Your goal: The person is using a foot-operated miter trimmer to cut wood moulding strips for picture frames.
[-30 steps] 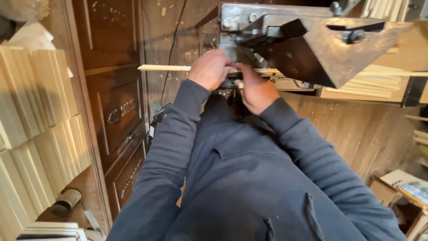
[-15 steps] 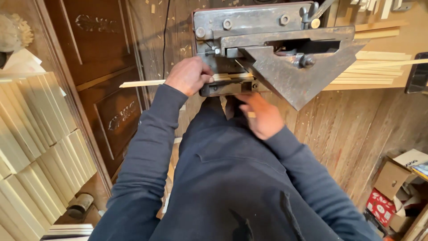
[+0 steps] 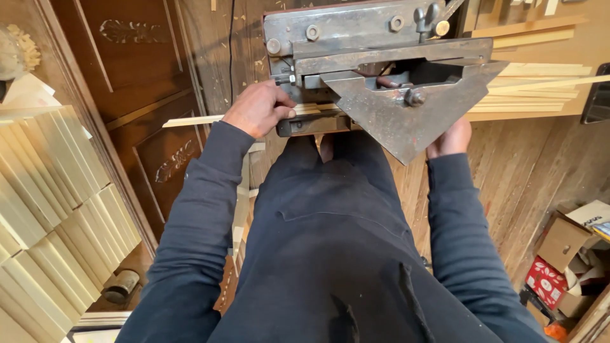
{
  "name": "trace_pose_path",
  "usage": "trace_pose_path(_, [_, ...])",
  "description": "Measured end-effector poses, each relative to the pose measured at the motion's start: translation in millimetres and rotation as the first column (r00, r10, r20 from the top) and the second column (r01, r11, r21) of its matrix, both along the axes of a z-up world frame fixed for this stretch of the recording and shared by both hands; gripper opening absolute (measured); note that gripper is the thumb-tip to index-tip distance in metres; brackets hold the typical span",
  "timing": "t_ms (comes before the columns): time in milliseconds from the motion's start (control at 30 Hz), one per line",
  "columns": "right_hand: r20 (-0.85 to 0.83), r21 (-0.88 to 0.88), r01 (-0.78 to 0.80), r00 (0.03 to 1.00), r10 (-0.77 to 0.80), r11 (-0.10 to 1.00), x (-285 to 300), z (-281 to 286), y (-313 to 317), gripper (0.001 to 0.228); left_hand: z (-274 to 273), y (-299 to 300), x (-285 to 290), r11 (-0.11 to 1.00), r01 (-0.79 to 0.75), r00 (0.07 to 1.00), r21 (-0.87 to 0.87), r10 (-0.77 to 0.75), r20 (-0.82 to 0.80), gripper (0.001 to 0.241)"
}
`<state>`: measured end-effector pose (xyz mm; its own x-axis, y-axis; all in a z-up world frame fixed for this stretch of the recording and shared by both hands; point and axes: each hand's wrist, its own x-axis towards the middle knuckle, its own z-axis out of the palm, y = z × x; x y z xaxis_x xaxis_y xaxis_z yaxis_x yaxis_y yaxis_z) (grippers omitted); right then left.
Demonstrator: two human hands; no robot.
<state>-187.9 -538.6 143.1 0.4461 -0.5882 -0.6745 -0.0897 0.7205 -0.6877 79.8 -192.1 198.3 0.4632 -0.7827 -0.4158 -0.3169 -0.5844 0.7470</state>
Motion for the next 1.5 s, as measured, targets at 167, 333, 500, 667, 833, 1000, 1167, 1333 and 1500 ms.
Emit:
trace_pose_path(167, [-0.050,-0.127,-0.057,0.997,0.051,0.990,-7,-36,-8,0.023,8,-5,-1,1.000,-0.025,1.000,-0.010,0.025,-0.001,0.020])
trace_pose_path(333, [-0.044,-0.105,-0.026,0.999,0.021,0.994,-1,-17,-20,0.024,3,-23,-8,1.000,0.000,1.000,0.022,0.001,-0.020,0.023])
trace_pose_path(500, [0.080,-0.014,-0.026,0.996,0.027,1.000,3,-12,-20,0.024,6,-34,-12,0.999,-0.041,0.997,0.033,0.044,-0.068,0.024])
trace_pose_path(667, [-0.023,-0.128,-0.063,0.998,0.061,0.990,-9,-59,-25,0.025,6,-37,-9,0.999,-0.019,0.996,0.049,0.023,-0.091,0.025])
trace_pose_path(833, [-0.041,-0.137,-0.054,0.998,0.049,0.989,0,-50,-23,0.025,1,-41,-14,0.996,-0.017,0.995,0.086,0.025,-0.101,0.024])
trace_pose_path(1000, [-0.032,-0.129,0.018,0.999,-0.022,0.991,6,-39,-19,0.024,1,-49,-21,0.998,-0.060,0.994,0.006,0.060,-0.089,0.022])
trace_pose_path(1167, [-0.063,-0.205,-0.128,0.991,0.118,0.970,7,-27,-16,0.020,-5,-47,-22,0.999,-0.047,0.996,-0.005,0.046,-0.076,0.023])
trace_pose_path(1333, [-0.054,-0.230,-0.138,0.990,0.129,0.963,11,-24,-14,0.023,-9,-48,-24,0.998,-0.029,0.998,-0.058,0.025,-0.061,0.025])
trace_pose_path(1500, [-0.093,-0.224,-0.154,0.986,0.136,0.962,-6,-44,-24,0.022,-5,-54,-25,0.995,0.022,1.000,0.093,-0.020,-0.020,0.033])
